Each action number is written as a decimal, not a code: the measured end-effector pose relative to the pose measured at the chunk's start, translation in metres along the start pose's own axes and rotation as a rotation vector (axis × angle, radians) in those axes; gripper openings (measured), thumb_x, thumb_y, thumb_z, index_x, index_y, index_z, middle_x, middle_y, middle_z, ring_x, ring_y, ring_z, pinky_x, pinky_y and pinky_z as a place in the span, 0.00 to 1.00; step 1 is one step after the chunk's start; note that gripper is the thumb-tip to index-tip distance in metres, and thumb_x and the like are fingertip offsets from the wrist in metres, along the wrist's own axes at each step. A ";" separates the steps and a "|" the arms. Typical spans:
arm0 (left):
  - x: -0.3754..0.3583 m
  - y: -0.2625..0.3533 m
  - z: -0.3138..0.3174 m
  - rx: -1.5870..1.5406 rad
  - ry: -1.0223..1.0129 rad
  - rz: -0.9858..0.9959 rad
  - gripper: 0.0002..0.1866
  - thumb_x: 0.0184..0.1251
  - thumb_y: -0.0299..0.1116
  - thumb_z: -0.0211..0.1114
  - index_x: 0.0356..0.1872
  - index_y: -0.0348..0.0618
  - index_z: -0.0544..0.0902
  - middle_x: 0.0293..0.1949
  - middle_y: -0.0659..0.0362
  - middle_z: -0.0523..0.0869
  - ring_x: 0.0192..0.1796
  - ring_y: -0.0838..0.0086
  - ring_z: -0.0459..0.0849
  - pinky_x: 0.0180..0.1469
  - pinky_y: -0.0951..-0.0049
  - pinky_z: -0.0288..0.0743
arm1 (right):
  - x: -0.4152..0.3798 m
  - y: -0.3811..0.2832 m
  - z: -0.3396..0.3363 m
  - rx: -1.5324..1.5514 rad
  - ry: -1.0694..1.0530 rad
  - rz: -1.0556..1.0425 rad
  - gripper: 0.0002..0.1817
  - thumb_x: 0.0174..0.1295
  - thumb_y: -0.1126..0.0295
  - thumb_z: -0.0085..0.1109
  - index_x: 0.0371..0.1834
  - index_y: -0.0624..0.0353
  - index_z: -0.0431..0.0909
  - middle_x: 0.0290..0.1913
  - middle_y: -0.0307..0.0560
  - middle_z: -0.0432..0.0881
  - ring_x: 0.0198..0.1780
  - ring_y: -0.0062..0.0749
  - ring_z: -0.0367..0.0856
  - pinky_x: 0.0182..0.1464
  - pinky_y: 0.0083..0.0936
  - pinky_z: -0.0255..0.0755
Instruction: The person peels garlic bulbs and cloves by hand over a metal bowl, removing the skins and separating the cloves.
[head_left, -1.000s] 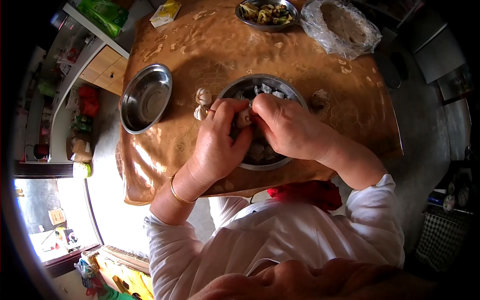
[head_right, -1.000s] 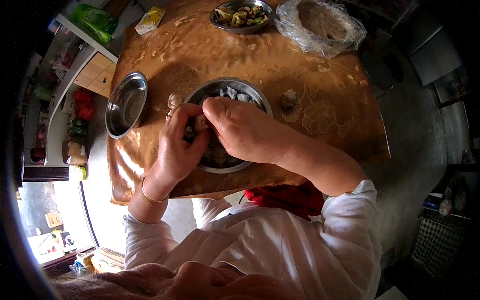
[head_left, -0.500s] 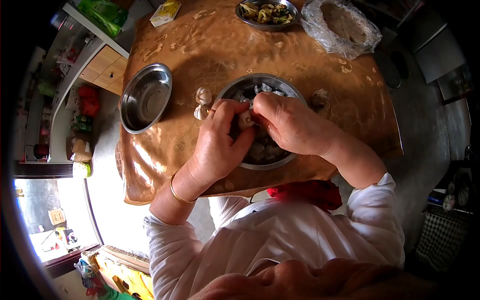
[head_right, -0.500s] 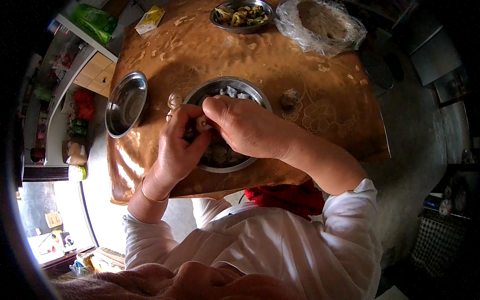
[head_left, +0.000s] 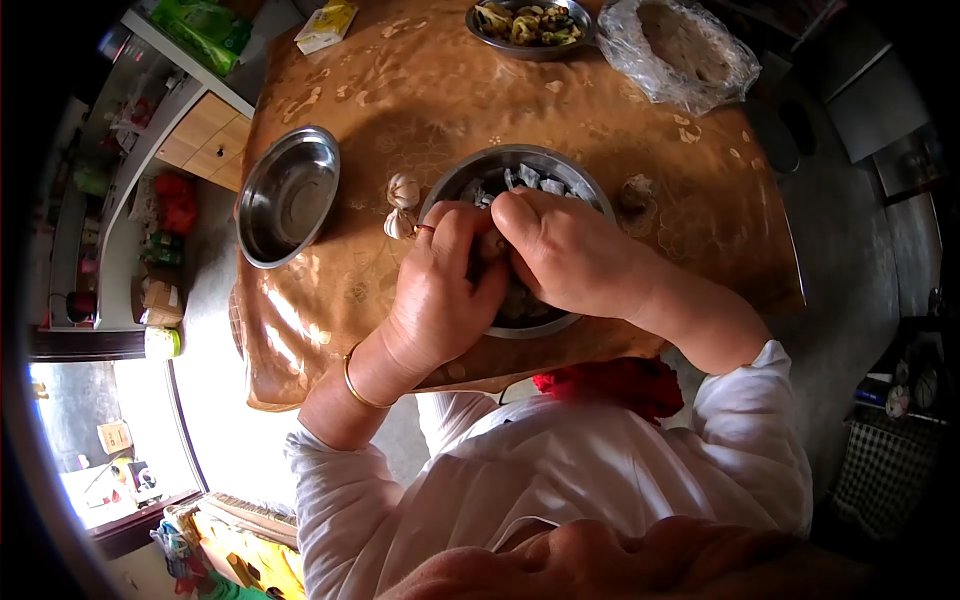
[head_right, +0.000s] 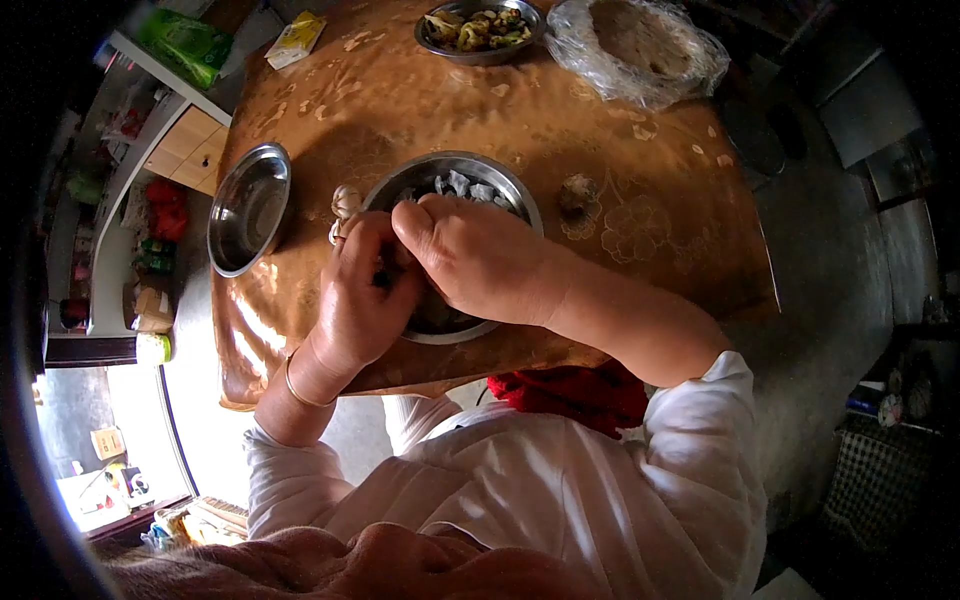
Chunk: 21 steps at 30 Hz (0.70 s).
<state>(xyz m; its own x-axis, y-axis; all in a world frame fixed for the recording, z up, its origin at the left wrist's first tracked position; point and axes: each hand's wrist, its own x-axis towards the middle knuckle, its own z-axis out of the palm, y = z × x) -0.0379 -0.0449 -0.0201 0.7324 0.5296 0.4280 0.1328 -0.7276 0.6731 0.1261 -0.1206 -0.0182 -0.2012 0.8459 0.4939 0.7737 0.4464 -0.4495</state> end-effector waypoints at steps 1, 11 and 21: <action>0.000 0.001 0.000 -0.013 0.003 -0.004 0.18 0.50 0.18 0.64 0.45 0.37 0.77 0.39 0.47 0.79 0.41 0.49 0.79 0.41 0.60 0.77 | 0.000 0.001 -0.002 0.026 0.012 -0.009 0.10 0.59 0.77 0.54 0.40 0.65 0.65 0.35 0.58 0.79 0.36 0.52 0.81 0.37 0.40 0.76; 0.001 -0.006 -0.002 -0.438 -0.002 -0.235 0.21 0.57 0.19 0.68 0.53 0.36 0.76 0.44 0.54 0.83 0.44 0.72 0.84 0.47 0.73 0.78 | 0.000 0.011 -0.007 0.230 0.108 0.178 0.10 0.61 0.79 0.56 0.40 0.64 0.64 0.31 0.61 0.79 0.35 0.61 0.81 0.33 0.45 0.73; 0.005 0.000 -0.008 -0.091 -0.006 -0.004 0.25 0.56 0.19 0.66 0.58 0.36 0.75 0.48 0.45 0.82 0.50 0.54 0.83 0.52 0.65 0.78 | -0.001 -0.001 -0.013 0.132 -0.061 0.170 0.12 0.64 0.73 0.55 0.43 0.67 0.65 0.32 0.64 0.78 0.34 0.56 0.82 0.33 0.43 0.75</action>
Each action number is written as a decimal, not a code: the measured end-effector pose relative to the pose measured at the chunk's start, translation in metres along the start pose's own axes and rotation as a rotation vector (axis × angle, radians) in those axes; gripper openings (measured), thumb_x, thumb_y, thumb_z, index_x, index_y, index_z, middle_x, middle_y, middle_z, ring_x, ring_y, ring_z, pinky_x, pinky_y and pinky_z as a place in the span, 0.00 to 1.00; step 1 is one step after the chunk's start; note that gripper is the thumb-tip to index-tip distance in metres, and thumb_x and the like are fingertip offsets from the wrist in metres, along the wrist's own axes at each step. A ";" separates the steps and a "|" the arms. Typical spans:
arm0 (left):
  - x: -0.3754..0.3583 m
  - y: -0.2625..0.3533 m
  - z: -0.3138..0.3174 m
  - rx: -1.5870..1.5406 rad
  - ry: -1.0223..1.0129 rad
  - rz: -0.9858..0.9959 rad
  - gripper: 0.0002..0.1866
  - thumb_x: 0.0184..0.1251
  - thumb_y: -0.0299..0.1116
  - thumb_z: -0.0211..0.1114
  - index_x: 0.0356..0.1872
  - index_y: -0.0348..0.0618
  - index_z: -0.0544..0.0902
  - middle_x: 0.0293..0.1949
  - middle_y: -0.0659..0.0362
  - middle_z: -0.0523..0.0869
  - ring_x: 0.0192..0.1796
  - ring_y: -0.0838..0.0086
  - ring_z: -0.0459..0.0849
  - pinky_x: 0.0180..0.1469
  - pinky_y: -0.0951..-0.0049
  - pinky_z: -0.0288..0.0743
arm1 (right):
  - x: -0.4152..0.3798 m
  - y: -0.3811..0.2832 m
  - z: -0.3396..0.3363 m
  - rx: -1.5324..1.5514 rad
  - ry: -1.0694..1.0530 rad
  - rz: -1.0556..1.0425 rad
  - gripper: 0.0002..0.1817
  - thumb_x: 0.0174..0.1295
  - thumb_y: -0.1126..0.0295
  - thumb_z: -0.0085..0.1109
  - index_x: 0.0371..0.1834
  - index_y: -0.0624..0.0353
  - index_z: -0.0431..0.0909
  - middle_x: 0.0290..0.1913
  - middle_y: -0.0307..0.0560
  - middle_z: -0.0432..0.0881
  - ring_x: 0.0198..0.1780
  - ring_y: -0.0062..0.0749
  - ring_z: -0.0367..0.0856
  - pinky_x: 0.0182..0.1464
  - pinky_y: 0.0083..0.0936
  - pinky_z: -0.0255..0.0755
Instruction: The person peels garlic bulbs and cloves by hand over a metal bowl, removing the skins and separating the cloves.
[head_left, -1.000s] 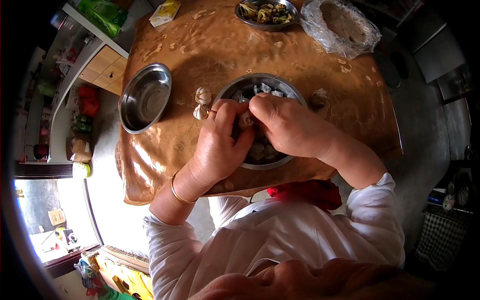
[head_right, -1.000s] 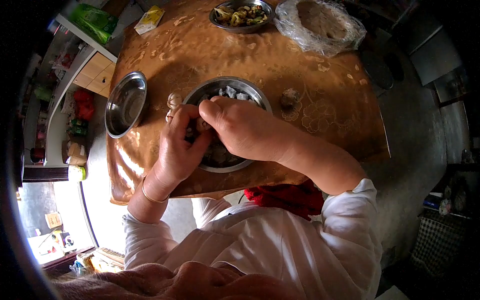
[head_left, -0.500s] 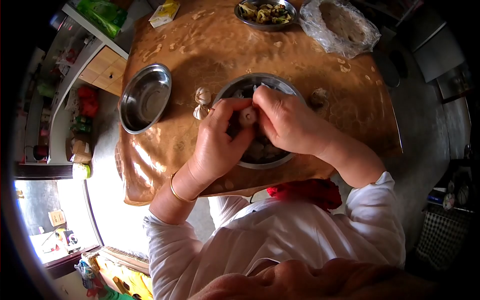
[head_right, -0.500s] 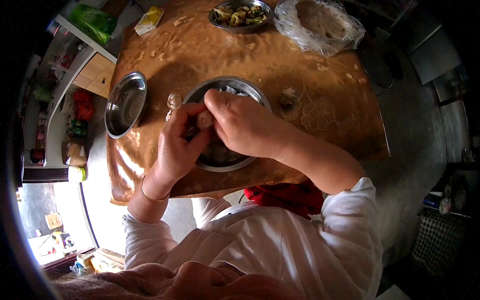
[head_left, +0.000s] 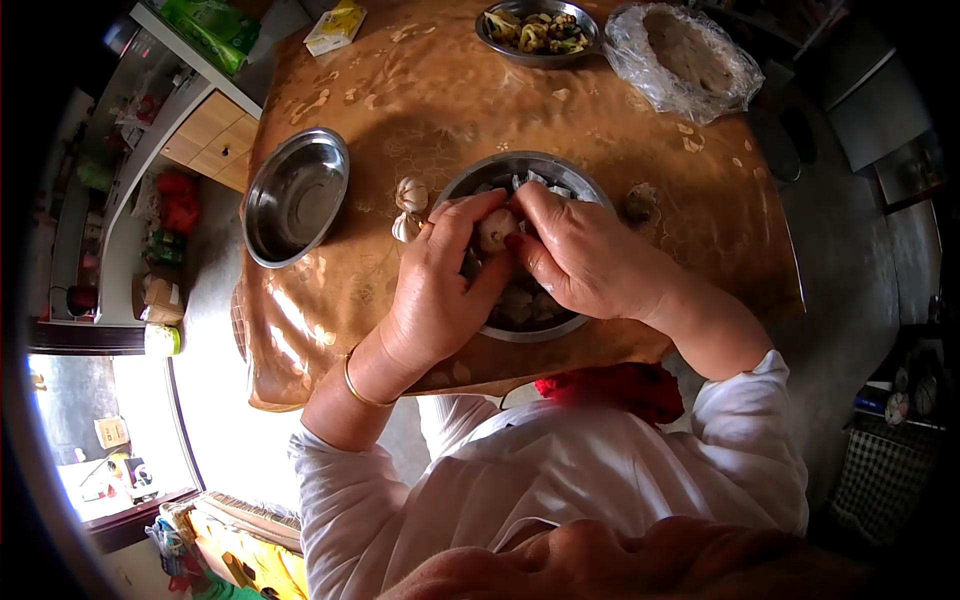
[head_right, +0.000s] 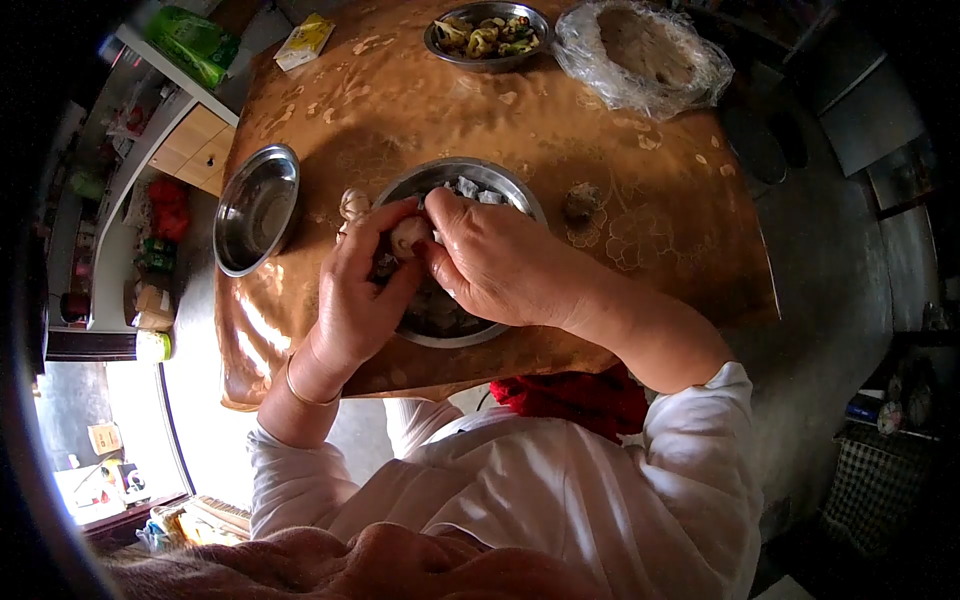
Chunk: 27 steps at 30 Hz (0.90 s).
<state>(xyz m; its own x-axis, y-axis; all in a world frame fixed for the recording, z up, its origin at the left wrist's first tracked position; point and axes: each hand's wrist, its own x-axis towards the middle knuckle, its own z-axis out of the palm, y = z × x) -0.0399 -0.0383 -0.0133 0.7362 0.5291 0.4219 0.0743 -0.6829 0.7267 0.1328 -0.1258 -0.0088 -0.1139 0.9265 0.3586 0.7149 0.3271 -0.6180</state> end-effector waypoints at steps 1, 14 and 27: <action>0.001 0.000 0.000 0.035 -0.004 0.046 0.26 0.56 0.19 0.66 0.58 0.36 0.75 0.49 0.44 0.82 0.51 0.51 0.83 0.52 0.63 0.78 | 0.000 0.000 0.001 -0.011 0.001 -0.006 0.11 0.64 0.73 0.55 0.43 0.68 0.65 0.31 0.63 0.78 0.33 0.56 0.81 0.33 0.42 0.75; -0.004 0.003 0.004 0.154 -0.001 0.176 0.27 0.56 0.16 0.63 0.61 0.32 0.74 0.52 0.40 0.80 0.52 0.47 0.81 0.52 0.59 0.79 | -0.002 0.003 0.010 -0.030 -0.004 -0.019 0.12 0.64 0.70 0.52 0.40 0.69 0.64 0.29 0.60 0.76 0.30 0.53 0.81 0.32 0.39 0.76; 0.000 0.002 0.001 0.066 0.012 0.063 0.26 0.57 0.18 0.66 0.60 0.35 0.76 0.51 0.45 0.83 0.53 0.56 0.83 0.55 0.65 0.77 | 0.001 0.008 0.007 0.119 0.037 0.035 0.10 0.61 0.77 0.52 0.42 0.68 0.63 0.30 0.68 0.79 0.35 0.64 0.80 0.34 0.49 0.73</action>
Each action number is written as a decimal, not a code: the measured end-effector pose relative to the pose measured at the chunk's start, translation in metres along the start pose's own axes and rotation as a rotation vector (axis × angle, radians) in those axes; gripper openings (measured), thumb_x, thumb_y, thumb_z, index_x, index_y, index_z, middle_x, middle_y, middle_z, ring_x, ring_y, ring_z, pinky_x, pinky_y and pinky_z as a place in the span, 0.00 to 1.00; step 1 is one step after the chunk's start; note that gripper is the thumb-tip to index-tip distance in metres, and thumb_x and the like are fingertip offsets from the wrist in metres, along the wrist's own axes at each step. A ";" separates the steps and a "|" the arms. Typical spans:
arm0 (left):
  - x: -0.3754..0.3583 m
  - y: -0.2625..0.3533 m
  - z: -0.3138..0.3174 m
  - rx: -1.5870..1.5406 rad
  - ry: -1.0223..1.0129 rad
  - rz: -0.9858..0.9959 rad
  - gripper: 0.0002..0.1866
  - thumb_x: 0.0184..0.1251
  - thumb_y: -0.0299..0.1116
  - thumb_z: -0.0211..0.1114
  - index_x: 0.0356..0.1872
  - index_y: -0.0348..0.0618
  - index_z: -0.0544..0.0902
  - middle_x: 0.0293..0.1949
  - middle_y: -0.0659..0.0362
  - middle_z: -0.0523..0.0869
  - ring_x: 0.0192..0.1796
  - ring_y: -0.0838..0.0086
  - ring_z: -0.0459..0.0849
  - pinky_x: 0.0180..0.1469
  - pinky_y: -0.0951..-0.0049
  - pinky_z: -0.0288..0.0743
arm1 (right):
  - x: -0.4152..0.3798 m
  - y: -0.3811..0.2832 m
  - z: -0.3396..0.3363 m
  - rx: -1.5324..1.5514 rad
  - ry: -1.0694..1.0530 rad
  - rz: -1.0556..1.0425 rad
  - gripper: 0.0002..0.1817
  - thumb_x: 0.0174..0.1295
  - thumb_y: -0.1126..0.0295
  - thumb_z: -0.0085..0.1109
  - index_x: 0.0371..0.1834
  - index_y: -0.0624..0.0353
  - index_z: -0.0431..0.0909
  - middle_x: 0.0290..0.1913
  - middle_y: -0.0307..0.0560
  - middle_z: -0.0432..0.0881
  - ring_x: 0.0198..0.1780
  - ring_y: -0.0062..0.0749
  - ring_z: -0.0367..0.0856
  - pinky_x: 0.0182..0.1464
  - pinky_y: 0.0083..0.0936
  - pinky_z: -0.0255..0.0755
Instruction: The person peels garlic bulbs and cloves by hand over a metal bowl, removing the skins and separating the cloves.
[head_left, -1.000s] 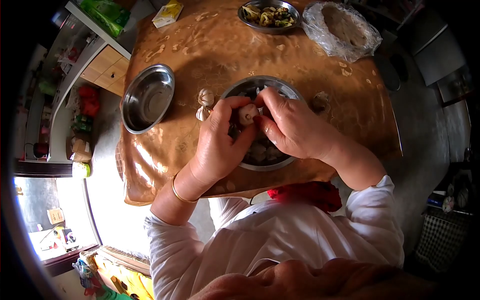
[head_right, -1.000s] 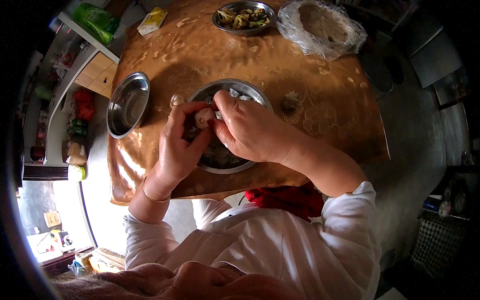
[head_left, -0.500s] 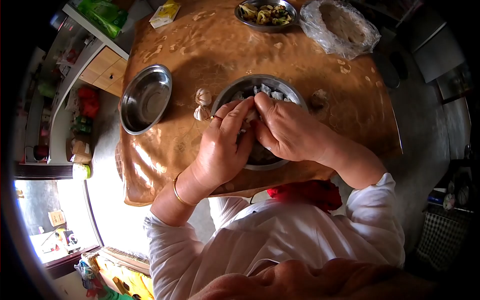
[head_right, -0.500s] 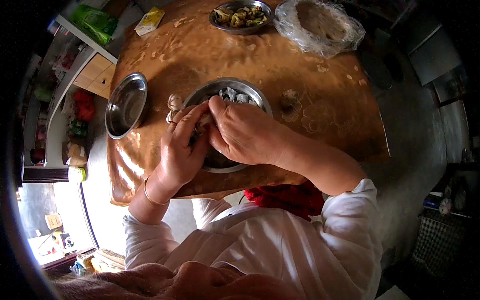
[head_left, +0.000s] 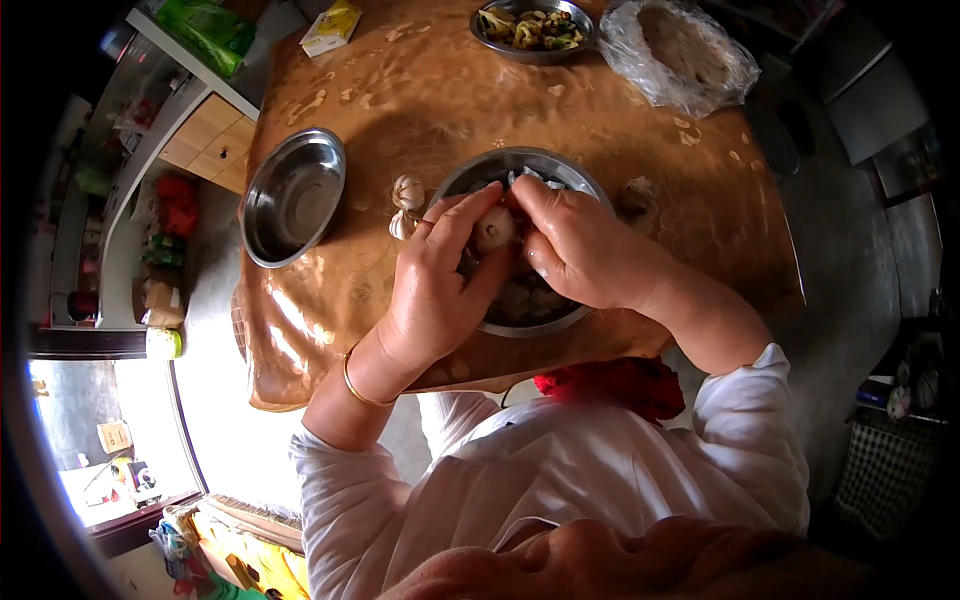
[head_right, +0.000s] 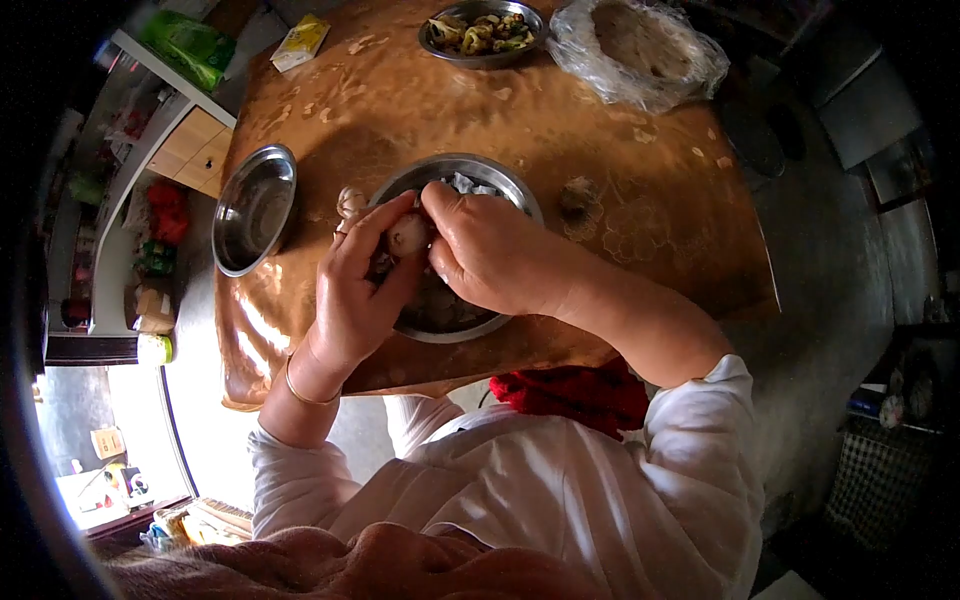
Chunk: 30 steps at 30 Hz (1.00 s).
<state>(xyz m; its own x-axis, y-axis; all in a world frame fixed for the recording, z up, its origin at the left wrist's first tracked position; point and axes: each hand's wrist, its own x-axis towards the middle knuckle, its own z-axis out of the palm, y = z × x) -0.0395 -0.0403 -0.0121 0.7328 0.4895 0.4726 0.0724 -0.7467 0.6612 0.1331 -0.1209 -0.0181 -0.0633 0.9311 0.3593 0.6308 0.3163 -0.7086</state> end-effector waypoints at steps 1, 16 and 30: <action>0.001 0.000 -0.001 -0.013 -0.005 -0.030 0.26 0.57 0.18 0.66 0.60 0.36 0.77 0.52 0.46 0.83 0.54 0.58 0.83 0.57 0.67 0.76 | 0.000 0.000 0.000 0.027 0.010 0.016 0.10 0.62 0.77 0.51 0.43 0.68 0.64 0.29 0.67 0.79 0.35 0.63 0.81 0.34 0.48 0.73; 0.001 -0.009 -0.005 -0.212 -0.074 -0.100 0.28 0.56 0.15 0.61 0.62 0.31 0.72 0.53 0.47 0.80 0.59 0.60 0.80 0.59 0.68 0.74 | -0.001 -0.007 -0.004 0.178 0.070 -0.008 0.20 0.62 0.81 0.54 0.57 0.64 0.62 0.41 0.62 0.80 0.43 0.52 0.83 0.44 0.38 0.76; 0.000 -0.004 -0.004 -0.388 -0.002 -0.226 0.16 0.65 0.17 0.59 0.53 0.33 0.73 0.44 0.50 0.84 0.48 0.65 0.85 0.49 0.70 0.79 | 0.001 -0.008 -0.008 0.399 0.079 0.034 0.20 0.60 0.82 0.56 0.56 0.67 0.67 0.43 0.53 0.79 0.43 0.37 0.81 0.49 0.30 0.75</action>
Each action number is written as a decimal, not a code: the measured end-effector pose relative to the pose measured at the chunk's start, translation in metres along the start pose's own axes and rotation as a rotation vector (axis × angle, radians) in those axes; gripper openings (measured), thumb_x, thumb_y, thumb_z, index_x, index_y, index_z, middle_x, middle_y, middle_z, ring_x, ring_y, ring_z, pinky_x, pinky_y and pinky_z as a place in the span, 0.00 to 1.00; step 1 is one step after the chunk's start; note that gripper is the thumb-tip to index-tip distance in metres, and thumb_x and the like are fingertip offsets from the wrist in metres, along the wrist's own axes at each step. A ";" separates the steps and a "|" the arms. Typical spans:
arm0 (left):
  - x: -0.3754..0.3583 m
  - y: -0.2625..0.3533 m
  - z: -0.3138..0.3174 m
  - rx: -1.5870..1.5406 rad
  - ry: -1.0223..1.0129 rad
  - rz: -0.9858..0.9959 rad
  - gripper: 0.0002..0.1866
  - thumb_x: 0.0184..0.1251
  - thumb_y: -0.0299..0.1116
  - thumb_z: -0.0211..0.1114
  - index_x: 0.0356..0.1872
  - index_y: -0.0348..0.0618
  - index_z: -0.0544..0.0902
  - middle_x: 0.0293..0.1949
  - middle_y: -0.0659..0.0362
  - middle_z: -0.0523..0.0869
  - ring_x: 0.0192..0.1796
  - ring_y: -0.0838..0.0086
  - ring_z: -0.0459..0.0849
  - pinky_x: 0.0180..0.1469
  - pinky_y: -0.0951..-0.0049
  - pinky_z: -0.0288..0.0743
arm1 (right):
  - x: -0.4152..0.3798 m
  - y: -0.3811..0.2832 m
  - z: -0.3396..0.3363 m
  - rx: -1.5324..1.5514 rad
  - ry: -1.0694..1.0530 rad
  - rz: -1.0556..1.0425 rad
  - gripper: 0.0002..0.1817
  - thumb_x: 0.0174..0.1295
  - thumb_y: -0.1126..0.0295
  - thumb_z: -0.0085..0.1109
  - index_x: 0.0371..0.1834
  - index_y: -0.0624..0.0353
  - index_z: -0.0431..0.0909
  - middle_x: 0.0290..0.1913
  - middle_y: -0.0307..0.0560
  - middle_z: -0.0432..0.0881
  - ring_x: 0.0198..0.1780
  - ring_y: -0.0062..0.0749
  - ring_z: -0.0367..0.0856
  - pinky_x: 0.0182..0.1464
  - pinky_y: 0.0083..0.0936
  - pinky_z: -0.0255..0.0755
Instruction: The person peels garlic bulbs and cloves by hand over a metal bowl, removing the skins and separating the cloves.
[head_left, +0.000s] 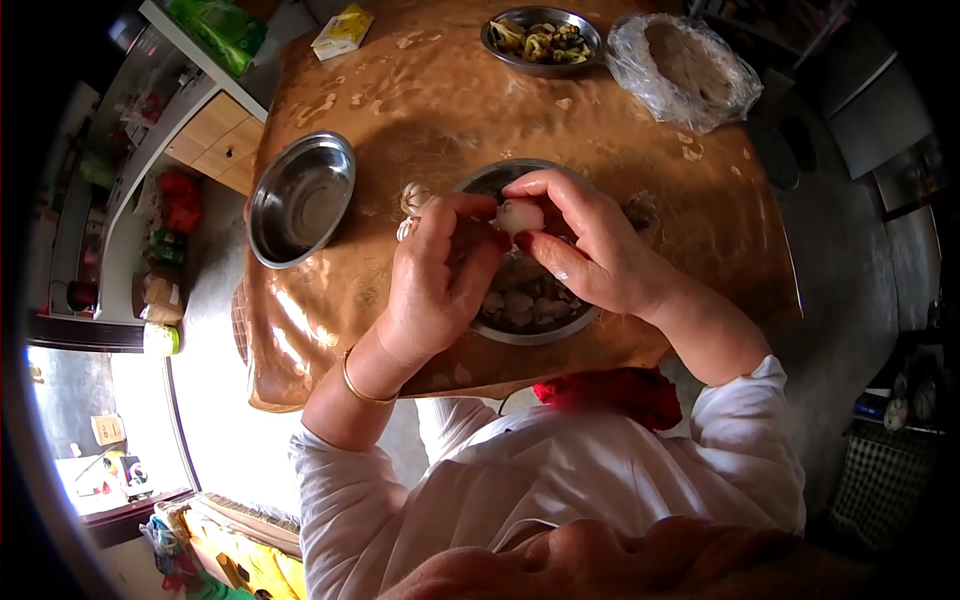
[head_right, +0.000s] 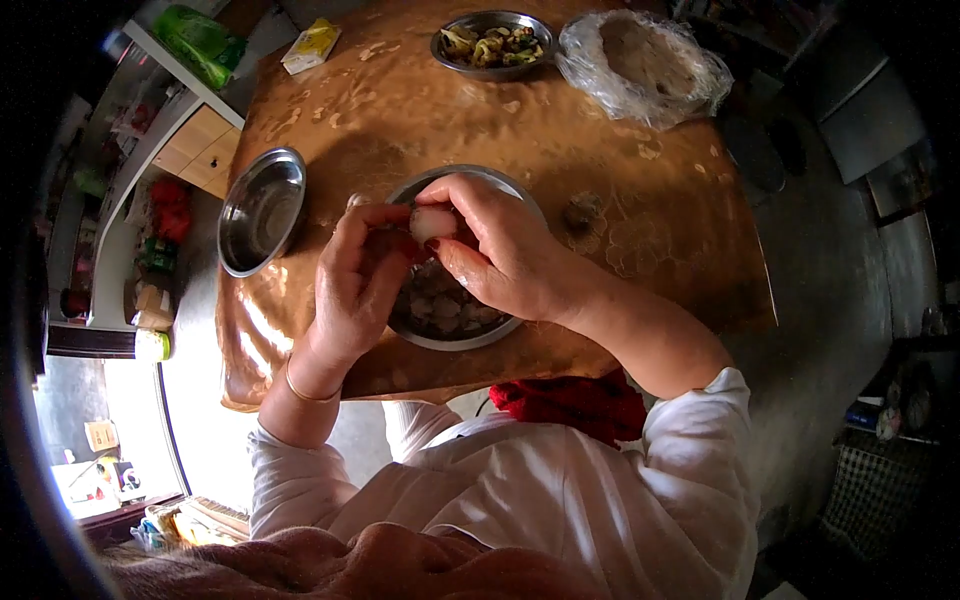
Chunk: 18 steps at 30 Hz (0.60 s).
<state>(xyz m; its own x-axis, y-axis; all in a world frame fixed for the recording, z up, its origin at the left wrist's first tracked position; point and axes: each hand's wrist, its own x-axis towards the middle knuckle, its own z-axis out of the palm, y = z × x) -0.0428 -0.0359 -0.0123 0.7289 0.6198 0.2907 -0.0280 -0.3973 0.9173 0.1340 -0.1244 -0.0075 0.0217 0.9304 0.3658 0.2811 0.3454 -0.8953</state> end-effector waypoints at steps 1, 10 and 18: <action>-0.001 -0.002 -0.001 0.116 0.020 0.050 0.15 0.65 0.19 0.60 0.52 0.33 0.74 0.42 0.49 0.84 0.46 0.63 0.86 0.47 0.69 0.79 | -0.001 -0.001 0.000 -0.031 0.002 0.002 0.20 0.60 0.83 0.56 0.56 0.67 0.67 0.44 0.54 0.78 0.43 0.38 0.81 0.49 0.30 0.75; 0.005 0.007 -0.006 0.535 -0.134 0.130 0.07 0.67 0.28 0.57 0.42 0.37 0.73 0.35 0.44 0.81 0.38 0.45 0.81 0.37 0.52 0.74 | -0.001 0.004 0.000 -0.313 0.014 -0.227 0.22 0.58 0.84 0.56 0.57 0.64 0.69 0.52 0.58 0.74 0.51 0.51 0.77 0.53 0.37 0.73; 0.025 0.030 -0.007 0.617 -0.271 0.067 0.08 0.68 0.30 0.55 0.42 0.34 0.73 0.32 0.39 0.82 0.37 0.42 0.81 0.38 0.49 0.73 | 0.001 0.007 -0.006 -0.320 0.081 -0.317 0.21 0.56 0.84 0.58 0.55 0.65 0.70 0.48 0.60 0.78 0.51 0.56 0.79 0.52 0.39 0.73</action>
<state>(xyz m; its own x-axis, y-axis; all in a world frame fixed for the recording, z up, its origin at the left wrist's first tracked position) -0.0305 -0.0278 0.0240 0.8870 0.4212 0.1893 0.2581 -0.7921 0.5531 0.1421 -0.1220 -0.0115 -0.0422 0.7678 0.6393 0.5681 0.5448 -0.6168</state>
